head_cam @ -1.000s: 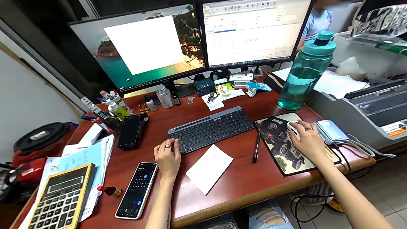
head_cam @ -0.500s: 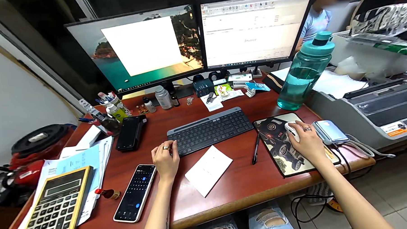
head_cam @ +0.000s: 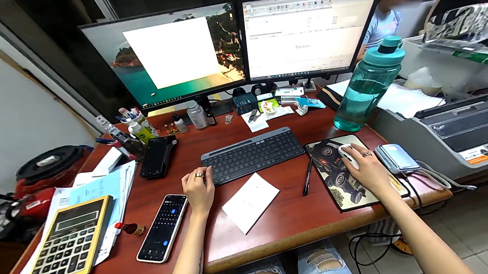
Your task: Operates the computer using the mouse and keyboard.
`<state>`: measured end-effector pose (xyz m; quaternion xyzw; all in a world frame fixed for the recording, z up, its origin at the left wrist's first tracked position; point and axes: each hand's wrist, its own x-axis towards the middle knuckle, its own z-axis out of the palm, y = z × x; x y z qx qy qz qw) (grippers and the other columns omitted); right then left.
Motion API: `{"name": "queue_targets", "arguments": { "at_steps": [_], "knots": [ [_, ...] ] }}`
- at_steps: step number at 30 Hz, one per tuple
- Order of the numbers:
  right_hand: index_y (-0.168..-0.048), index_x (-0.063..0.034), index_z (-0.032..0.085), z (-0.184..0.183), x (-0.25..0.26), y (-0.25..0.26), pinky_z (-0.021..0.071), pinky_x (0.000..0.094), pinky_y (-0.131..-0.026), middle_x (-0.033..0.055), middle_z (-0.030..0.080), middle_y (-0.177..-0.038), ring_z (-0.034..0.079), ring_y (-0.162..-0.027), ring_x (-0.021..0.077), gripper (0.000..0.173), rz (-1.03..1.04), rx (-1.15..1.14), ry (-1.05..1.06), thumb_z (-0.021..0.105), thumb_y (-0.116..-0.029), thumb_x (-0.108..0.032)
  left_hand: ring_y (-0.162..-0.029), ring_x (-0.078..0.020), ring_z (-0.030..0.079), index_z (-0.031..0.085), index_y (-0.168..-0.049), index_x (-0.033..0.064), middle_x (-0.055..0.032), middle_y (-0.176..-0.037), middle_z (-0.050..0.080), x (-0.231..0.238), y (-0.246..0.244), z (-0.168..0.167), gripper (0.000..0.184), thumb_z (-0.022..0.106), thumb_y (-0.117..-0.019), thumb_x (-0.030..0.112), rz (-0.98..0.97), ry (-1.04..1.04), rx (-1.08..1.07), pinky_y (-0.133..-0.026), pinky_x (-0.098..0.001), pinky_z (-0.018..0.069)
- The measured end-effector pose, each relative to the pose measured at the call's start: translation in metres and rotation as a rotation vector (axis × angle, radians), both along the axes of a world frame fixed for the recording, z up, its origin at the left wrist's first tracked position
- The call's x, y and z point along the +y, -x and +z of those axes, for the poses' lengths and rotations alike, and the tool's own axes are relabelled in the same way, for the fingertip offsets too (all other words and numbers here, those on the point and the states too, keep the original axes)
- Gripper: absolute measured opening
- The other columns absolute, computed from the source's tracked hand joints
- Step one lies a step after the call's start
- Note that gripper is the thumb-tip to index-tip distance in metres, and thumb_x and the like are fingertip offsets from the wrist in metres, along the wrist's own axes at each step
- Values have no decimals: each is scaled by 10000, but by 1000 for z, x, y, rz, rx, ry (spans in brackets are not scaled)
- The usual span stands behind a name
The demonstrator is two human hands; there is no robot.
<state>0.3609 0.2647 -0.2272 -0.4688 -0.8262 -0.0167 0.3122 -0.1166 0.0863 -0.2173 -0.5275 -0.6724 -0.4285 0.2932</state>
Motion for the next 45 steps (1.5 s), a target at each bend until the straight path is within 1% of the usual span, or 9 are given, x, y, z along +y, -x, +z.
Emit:
{"name": "queue_targets", "arguments": {
  "at_steps": [25,27,29,31,35,39,41,43,45],
  "knots": [
    [-1365,-84,650,2,-3,1,463,654,-1014,253,578,-1417,544,-1316,474,405,0,-7,27,577,-1011,-267,-786,-282,719,746,-881,-17,-160,-831,741,0,2,-1,319,568,-1033,200,44,3,15,-898,-472,506],
    [-1370,-79,644,2,-3,0,461,647,-1024,255,576,-1419,544,-1319,469,411,2,-11,27,578,-1011,-266,-762,-302,721,723,-835,-36,-175,-787,725,-1,0,1,340,558,-1029,189,82,-1,-21,-846,-476,529],
    [-1366,-64,642,3,-3,0,458,647,-1027,261,584,-1405,549,-1309,477,418,10,-4,15,579,-1006,-266,-674,-304,684,679,-767,-49,-178,-693,666,-2,-2,4,370,557,-1031,179,121,-16,-69,-685,-452,524],
    [-1350,-47,647,3,-4,1,462,644,-1015,262,605,-1374,566,-1279,486,421,26,16,-15,572,-1000,-267,-543,-249,585,605,-680,-29,-137,-583,554,-2,-1,5,411,567,-1029,185,152,-33,-97,-532,-388,452],
    [-1331,-49,666,2,-5,2,492,642,-959,248,627,-1349,593,-1237,482,429,40,13,-37,563,-979,-272,-446,-153,457,553,-595,-1,-68,-492,446,-4,-1,3,483,563,-1027,216,121,-22,-152,-476,-327,358],
    [-1323,-58,669,5,-4,2,469,683,-967,275,589,-1388,548,-1279,520,418,19,-8,-35,580,-979,-278,-449,-115,448,571,-628,-26,-54,-503,446,-4,1,7,503,529,-1061,227,69,0,-220,-483,-282,366],
    [-1328,-52,662,8,-6,4,395,702,-1044,288,558,-1420,504,-1322,530,454,31,-8,-97,569,-997,-349,-484,-195,512,586,-692,-47,-102,-537,482,-4,3,9,511,477,-1091,252,78,35,-240,-516,-353,425],
    [-1323,-29,654,6,-17,17,357,662,-1112,265,573,-1416,512,-1337,488,467,73,7,-165,524,-1027,-366,-599,-342,631,641,-869,-78,-195,-640,588,-8,5,6,468,424,-1109,260,84,111,-270,-601,-512,511],
    [-1287,-7,671,7,-30,53,410,614,-1103,233,620,-1375,570,-1299,436,418,164,40,-186,494,-1041,-295,-820,-416,711,650,-1103,-70,-248,-886,690,-10,8,5,379,409,-1109,223,36,236,-279,-740,-595,556]
  ]
}}
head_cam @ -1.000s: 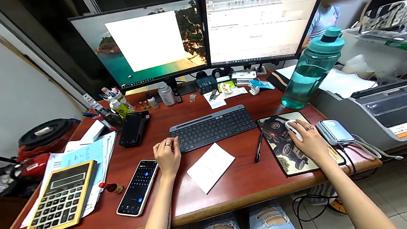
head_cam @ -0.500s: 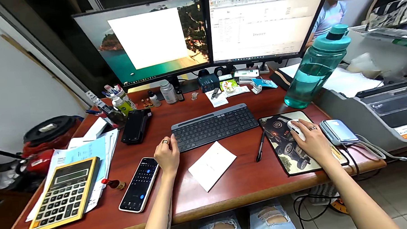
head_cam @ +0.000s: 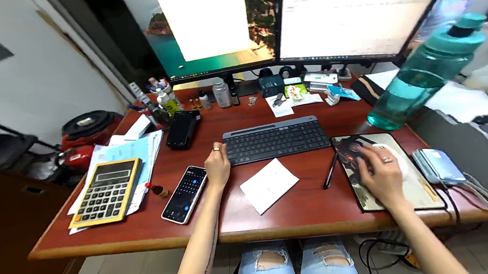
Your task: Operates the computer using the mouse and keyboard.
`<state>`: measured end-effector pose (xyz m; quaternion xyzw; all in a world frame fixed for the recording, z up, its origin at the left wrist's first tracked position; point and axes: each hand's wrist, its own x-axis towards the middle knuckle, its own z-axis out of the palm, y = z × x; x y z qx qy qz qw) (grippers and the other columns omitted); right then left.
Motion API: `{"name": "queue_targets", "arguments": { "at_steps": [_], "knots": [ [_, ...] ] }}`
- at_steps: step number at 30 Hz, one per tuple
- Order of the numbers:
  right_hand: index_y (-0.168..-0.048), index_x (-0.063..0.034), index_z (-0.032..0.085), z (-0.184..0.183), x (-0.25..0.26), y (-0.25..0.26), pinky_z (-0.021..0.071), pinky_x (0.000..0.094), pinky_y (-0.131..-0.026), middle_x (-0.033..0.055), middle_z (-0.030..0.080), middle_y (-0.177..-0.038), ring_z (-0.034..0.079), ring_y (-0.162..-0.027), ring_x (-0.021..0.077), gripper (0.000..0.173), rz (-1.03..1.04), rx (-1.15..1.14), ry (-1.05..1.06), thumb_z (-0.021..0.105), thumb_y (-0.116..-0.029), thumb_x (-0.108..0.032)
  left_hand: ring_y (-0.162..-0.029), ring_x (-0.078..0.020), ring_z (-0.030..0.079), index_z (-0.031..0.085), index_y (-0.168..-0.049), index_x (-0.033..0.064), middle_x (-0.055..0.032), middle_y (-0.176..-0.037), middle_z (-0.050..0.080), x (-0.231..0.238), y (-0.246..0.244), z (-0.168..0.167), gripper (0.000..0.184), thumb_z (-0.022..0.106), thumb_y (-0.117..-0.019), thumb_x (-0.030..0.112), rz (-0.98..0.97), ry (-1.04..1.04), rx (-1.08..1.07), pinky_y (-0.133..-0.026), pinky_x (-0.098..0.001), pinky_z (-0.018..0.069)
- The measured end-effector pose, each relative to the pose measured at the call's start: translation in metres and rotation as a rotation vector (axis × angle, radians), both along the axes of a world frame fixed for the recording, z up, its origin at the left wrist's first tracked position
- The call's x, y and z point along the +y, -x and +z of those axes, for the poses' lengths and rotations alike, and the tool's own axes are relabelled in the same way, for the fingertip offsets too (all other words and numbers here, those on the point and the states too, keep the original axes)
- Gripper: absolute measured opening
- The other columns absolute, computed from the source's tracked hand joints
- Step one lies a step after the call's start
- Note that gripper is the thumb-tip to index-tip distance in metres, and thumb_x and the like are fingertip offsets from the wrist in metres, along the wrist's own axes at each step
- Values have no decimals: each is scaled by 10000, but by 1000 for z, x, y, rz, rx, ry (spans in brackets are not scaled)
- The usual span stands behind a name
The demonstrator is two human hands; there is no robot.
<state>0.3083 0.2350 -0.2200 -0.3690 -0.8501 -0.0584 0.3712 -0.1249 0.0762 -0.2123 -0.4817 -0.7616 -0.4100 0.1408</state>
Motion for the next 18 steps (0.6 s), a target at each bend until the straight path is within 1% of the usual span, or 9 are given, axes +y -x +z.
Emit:
{"name": "queue_targets", "arguments": {
  "at_steps": [1,2,5,7,8,11,13,15,18],
  "knots": [
    [-1251,-5,693,1,-7,23,441,603,-1078,220,651,-1335,605,-1261,417,386,61,9,8,491,-1039,-258,-930,-415,720,641,-1179,-54,-246,-1026,708,1,1,0,330,433,-1100,190,-68,45,16,-807,-595,565],
    [-1237,-14,707,2,-14,47,451,596,-1077,203,672,-1312,629,-1240,395,367,125,2,34,493,-1032,-231,-1012,-396,712,649,-1206,-35,-228,-1118,704,2,2,-1,294,470,-1084,164,-144,71,50,-860,-579,570],
    [-1271,-41,700,5,-31,119,422,597,-1118,168,673,-1327,628,-1260,355,357,284,-63,144,525,-1012,-214,-1067,-369,662,737,-1112,38,-179,-1147,693,6,5,-9,195,587,-1007,105,-327,60,169,-902,-550,529],
    [-1320,-49,669,10,-34,160,391,609,-1138,177,638,-1374,601,-1294,359,365,349,-128,216,552,-1005,-193,-1106,-362,641,768,-1105,98,-154,-1196,687,8,4,-11,214,589,-988,100,-371,75,213,-940,-565,488],
    [-1345,-52,654,12,-34,176,367,614,-1153,187,619,-1398,580,-1320,365,373,366,-158,247,555,-1011,-185,-1136,-361,632,771,-1119,122,-147,-1223,682,8,3,-11,226,584,-991,125,-386,89,232,-969,-579,462],
    [-1369,-69,645,10,-29,208,310,642,-1176,200,580,-1446,525,-1375,389,376,381,-189,266,537,-1021,-165,-1232,-350,593,761,-1212,203,-121,-1315,657,9,-2,-13,314,557,-1027,353,-400,168,276,-1026,-622,391],
    [-1361,-86,655,8,-28,218,289,663,-1176,198,565,-1465,483,-1403,423,370,371,-174,260,518,-1025,-159,-1282,-348,565,754,-1233,236,-103,-1364,638,9,-5,-14,378,517,-1031,450,-391,221,275,-1050,-642,350],
    [-1343,-96,669,8,-28,223,273,670,-1178,196,554,-1479,448,-1420,450,356,344,-158,276,509,-1030,-152,-1334,-354,530,765,-1213,248,-93,-1404,619,9,-6,-13,390,499,-1036,472,-378,242,258,-1082,-663,307],
    [-1337,-94,673,6,-29,225,269,693,-1166,202,555,-1476,447,-1415,468,352,315,-136,291,504,-1036,-162,-1376,-343,501,770,-1194,244,-94,-1466,580,12,-7,-12,417,488,-1031,505,-366,212,273,-1110,-650,286]
  ]
}}
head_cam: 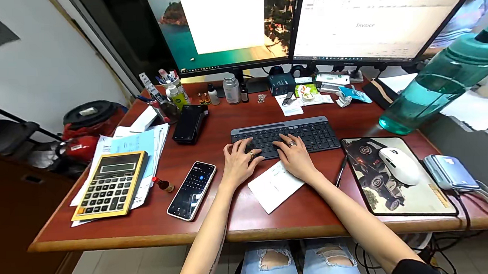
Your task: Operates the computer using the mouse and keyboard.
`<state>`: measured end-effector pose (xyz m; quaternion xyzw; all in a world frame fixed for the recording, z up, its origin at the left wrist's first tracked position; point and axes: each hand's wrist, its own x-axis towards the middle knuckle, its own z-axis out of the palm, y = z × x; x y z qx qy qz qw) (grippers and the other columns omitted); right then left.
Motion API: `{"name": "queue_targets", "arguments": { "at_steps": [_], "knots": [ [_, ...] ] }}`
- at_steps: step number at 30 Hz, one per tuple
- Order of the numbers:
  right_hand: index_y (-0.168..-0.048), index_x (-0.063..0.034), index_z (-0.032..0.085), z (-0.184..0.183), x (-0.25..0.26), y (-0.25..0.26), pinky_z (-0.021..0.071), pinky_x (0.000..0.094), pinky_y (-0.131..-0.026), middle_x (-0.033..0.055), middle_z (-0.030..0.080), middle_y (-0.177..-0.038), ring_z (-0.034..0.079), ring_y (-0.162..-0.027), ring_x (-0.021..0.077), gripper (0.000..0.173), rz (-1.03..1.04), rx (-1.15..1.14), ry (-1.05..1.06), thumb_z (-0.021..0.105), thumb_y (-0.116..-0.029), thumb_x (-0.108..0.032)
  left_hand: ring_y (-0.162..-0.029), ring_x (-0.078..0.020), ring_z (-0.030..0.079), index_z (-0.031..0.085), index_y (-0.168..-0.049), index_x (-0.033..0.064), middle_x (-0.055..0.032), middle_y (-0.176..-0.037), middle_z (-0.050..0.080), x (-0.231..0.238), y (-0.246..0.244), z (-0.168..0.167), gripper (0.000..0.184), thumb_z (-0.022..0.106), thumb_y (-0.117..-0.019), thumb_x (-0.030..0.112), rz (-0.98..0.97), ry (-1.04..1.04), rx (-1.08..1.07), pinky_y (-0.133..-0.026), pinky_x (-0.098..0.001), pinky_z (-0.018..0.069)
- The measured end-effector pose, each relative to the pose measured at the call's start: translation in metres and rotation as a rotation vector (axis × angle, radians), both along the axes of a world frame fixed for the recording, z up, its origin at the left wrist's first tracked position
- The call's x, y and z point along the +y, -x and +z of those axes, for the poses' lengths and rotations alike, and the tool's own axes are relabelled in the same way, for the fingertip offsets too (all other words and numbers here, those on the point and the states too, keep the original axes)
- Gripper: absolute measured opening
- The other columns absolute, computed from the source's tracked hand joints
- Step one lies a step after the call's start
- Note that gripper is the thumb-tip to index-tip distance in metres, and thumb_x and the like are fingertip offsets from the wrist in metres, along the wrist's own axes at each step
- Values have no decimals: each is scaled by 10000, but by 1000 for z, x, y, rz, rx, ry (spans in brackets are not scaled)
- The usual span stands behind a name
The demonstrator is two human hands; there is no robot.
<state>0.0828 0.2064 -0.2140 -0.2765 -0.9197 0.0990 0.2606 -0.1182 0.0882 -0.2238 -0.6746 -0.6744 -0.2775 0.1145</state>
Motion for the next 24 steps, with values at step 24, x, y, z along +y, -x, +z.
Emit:
{"name": "queue_targets", "arguments": {
  "at_steps": [24],
  "knots": [
    [-1316,11,630,11,12,-20,198,678,-1212,180,684,-1286,506,-1393,399,357,17,69,-27,417,-1063,-125,-1291,-353,555,709,-1285,148,-136,-1391,611,0,2,1,407,504,-1059,417,113,-105,-44,-1093,-651,288]
  ]
}}
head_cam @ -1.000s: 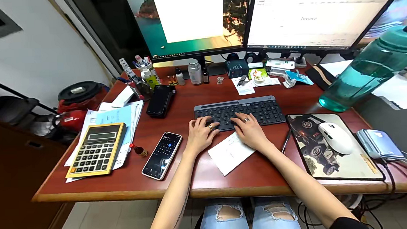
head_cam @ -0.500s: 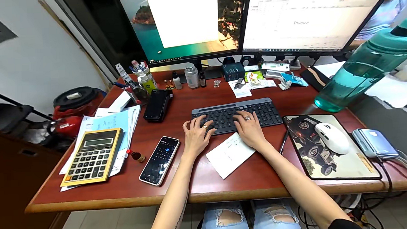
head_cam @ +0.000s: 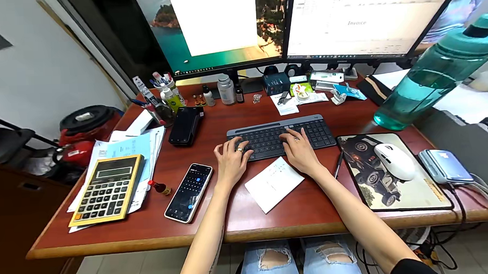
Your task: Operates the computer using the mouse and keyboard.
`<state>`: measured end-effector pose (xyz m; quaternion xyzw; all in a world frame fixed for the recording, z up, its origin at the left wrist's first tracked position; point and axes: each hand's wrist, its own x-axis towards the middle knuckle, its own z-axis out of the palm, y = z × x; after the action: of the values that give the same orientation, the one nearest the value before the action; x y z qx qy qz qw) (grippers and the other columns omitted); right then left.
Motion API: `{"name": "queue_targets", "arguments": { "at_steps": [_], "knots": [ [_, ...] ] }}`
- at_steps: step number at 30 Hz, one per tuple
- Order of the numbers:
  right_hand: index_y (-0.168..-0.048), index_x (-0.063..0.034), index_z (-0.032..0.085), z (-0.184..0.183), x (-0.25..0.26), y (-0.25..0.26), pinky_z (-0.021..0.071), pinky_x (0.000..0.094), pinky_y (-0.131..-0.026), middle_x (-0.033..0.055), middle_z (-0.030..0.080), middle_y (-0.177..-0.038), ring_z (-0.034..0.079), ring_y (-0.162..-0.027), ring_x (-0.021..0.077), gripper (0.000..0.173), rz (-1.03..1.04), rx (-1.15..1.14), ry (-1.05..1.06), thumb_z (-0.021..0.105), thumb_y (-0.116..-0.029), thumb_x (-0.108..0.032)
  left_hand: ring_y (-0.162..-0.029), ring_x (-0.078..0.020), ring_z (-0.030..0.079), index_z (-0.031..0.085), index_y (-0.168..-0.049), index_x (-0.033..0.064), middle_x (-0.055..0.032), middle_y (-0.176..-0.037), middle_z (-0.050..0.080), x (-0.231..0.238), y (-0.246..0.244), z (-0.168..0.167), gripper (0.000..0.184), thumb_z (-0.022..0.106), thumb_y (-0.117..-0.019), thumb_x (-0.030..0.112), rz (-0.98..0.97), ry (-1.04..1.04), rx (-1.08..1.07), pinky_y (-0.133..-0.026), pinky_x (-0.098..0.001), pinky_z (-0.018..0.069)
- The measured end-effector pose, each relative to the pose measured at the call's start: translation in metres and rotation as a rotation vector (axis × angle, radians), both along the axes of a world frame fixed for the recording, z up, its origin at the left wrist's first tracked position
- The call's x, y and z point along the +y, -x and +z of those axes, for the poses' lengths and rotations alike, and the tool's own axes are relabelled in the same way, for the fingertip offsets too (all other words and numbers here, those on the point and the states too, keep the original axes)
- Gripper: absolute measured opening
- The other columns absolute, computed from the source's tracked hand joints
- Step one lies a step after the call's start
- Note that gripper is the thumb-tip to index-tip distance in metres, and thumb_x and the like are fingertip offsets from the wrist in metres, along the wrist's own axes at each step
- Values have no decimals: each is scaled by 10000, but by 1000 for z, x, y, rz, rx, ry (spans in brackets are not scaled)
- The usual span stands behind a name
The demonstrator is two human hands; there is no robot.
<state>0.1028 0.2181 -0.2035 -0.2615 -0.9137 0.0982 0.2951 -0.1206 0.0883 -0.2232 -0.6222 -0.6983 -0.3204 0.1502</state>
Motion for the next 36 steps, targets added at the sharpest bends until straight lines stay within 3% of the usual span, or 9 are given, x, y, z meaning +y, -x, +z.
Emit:
{"name": "queue_targets", "arguments": {
  "at_steps": [3,8,13,21,25,27,30,33,36],
  "knots": [
    [-1224,-65,713,-10,-1,0,250,681,-1185,127,698,-1269,536,-1363,376,361,76,4,-93,442,-1045,-223,-1300,-348,553,709,-1283,146,-135,-1394,611,1,1,-2,401,502,-1061,408,3,-3,-2,-1098,-651,287],
    [-1215,-90,738,-12,-7,8,234,656,-1206,165,573,-1460,442,-1443,383,369,68,-65,-81,470,-1057,-289,-1305,-330,551,712,-1279,165,-110,-1387,619,2,1,-4,404,492,-1064,428,3,-14,-3,-1103,-653,276],
    [-1412,-95,614,-14,-13,30,201,658,-1218,175,508,-1532,398,-1482,369,440,77,-188,13,424,-1091,-328,-1286,-341,570,733,-1235,161,-117,-1370,633,3,2,-5,352,515,-1061,376,33,-19,0,-1093,-674,277],
    [-1403,-84,605,-9,-16,32,200,653,-1220,180,516,-1518,413,-1474,356,421,70,-160,32,423,-1092,-301,-1237,-375,605,756,-1168,114,-147,-1316,663,3,3,-5,306,534,-1056,292,61,-56,-14,-1087,-695,290],
    [-1365,-69,638,15,-8,-4,354,610,-1164,208,560,-1455,514,-1377,385,380,1,-90,71,531,-1059,-268,-1070,-337,678,748,-1001,26,-161,-1126,718,0,4,-2,173,608,-1003,128,36,-128,-20,-1020,-607,412],
    [-1365,-32,627,38,-3,-39,427,584,-1109,233,568,-1436,546,-1328,419,368,-92,-72,116,562,-1053,-216,-977,-323,712,747,-996,-2,-169,-1041,734,0,3,-2,162,613,-998,88,21,-146,-39,-968,-555,494],
    [-1354,12,615,54,6,-105,455,632,-1049,266,595,-1384,578,-1271,467,345,-268,-47,135,532,-1065,-157,-918,-319,725,748,-1011,-5,-165,-948,737,0,0,-1,155,617,-995,76,6,-149,-76,-955,-535,516],
    [-1287,35,646,40,16,-164,487,694,-928,306,640,-1260,639,-1113,520,300,-404,-14,46,521,-1057,-113,-912,-315,725,747,-1006,-1,-160,-941,738,0,-4,2,140,634,-988,80,16,-147,-84,-944,-524,518],
    [-1250,28,672,22,23,-195,491,692,-900,295,662,-1220,651,-1090,515,292,-476,-27,-45,512,-1048,-111,-916,-321,722,746,-1013,4,-163,-944,736,1,-5,2,141,636,-995,89,33,-149,-83,-941,-530,516]
  ]
}}
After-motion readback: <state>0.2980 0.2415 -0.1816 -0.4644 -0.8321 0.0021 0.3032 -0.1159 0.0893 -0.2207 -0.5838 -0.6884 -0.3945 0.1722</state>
